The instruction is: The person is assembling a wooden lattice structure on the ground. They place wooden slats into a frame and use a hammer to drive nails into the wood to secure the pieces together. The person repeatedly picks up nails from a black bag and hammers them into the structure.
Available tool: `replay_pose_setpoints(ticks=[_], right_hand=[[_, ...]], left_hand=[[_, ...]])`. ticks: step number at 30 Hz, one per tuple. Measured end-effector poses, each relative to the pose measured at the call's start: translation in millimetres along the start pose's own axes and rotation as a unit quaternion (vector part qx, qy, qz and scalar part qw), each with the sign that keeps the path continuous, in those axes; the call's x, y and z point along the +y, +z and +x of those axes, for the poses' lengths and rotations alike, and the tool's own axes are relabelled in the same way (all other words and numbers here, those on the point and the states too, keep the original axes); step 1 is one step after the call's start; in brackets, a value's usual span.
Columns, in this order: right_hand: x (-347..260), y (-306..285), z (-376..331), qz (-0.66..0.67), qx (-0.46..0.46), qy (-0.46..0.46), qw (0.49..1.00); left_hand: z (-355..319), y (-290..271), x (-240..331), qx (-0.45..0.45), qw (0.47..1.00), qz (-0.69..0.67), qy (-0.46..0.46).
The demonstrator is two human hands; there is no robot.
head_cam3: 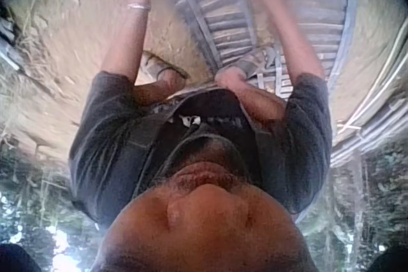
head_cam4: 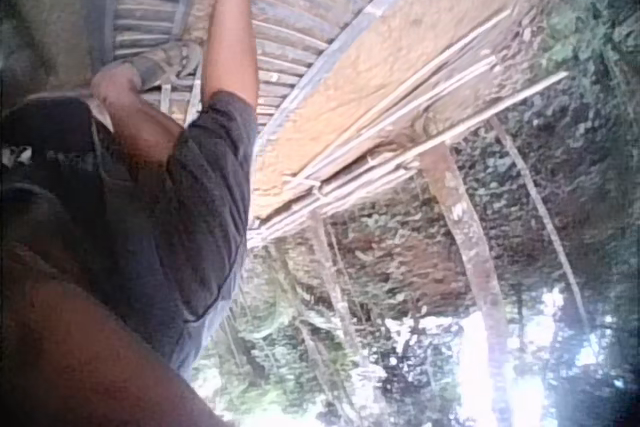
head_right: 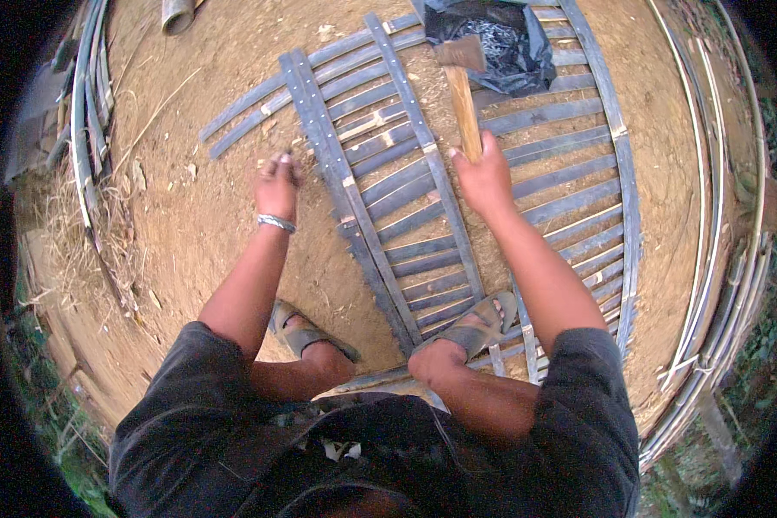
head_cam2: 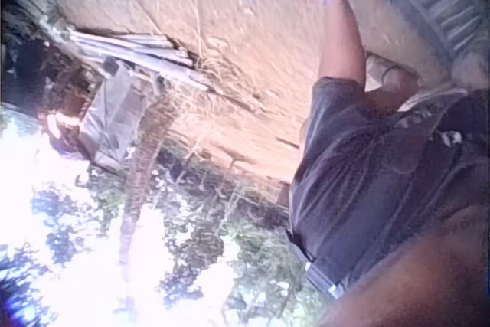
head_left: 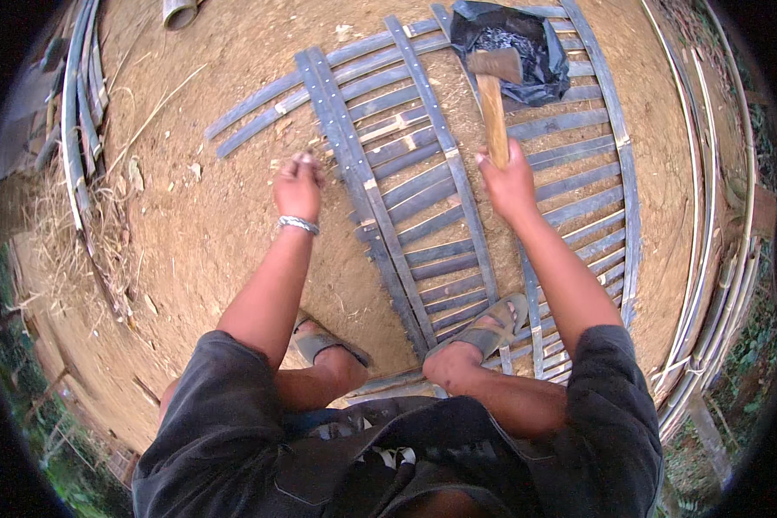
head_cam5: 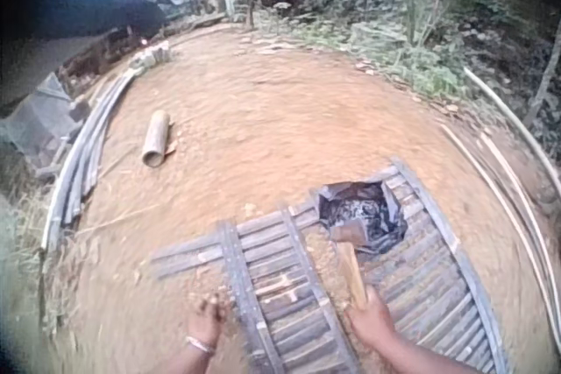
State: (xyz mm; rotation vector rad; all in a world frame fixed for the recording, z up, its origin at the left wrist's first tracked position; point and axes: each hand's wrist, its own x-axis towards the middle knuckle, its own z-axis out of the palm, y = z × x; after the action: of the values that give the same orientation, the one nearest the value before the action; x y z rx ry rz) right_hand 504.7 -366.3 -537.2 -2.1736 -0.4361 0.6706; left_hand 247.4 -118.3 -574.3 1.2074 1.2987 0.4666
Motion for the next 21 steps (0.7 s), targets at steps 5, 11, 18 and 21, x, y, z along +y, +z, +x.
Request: replay_pose_setpoints(ticks=[5,11,18,21], right_hand=[[2.9,37.9,28.5,-0.024,-0.033,0.014,0.999],[1.1,48.7,26.9,0.006,-0.029,0.036,0.999],[-8.2,44.0,17.8,0.045,-0.038,0.053,0.997],[-6.4,43.4,11.7,0.089,-0.055,0.086,0.991]], left_hand=[[-64.8,4.7,-44.5,-0.039,0.996,0.052,-0.054],[-92.4,25.0,-48.7,-0.08,0.985,0.129,-0.077],[-91.6,29.3,-49.3,-0.083,0.987,0.125,-0.055],[-90.7,27.5,-57.2,-0.07,0.992,0.087,-0.051]])
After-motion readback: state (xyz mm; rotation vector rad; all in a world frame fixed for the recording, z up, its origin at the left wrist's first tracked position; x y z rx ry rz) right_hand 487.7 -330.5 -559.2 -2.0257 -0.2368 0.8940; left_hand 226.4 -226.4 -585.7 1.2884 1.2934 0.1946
